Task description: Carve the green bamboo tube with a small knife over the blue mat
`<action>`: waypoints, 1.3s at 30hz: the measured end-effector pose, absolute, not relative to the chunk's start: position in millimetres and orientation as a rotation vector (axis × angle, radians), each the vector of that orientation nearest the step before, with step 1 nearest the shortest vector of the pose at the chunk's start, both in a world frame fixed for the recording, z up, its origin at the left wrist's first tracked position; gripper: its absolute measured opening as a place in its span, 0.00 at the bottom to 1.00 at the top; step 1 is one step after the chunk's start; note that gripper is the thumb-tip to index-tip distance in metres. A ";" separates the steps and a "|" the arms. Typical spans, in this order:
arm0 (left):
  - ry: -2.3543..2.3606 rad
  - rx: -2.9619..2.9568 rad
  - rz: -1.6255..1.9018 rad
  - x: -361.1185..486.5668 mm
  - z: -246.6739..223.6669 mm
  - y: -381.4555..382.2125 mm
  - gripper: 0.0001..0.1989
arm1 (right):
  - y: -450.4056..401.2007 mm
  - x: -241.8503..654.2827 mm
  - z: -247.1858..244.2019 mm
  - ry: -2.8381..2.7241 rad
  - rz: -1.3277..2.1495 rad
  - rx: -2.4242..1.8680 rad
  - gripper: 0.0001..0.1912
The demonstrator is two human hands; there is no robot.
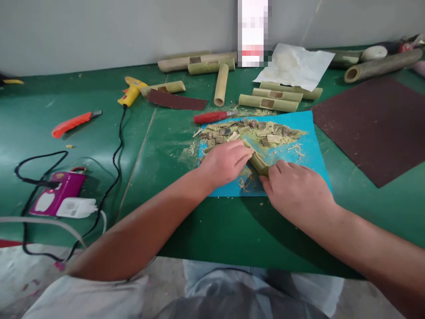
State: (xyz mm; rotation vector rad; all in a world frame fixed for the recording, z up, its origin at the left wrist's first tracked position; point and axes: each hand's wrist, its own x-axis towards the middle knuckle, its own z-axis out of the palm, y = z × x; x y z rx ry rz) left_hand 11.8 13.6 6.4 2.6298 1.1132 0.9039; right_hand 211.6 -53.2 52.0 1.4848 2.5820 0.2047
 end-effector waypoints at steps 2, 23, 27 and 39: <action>1.139 2.630 0.939 13.5 6.9 11.8 0.11 | -53.1 211.5 51.4 2.586 0.214 1.497 0.16; 1.152 2.595 0.948 13.0 7.9 11.2 0.11 | -54.1 211.8 49.6 2.616 0.208 1.512 0.13; 1.124 2.614 0.860 13.5 8.1 8.3 0.12 | -53.9 211.3 51.3 2.592 0.169 1.505 0.13; 1.125 2.643 0.845 16.3 7.9 6.0 0.13 | -54.0 212.1 48.7 2.614 0.194 1.523 0.12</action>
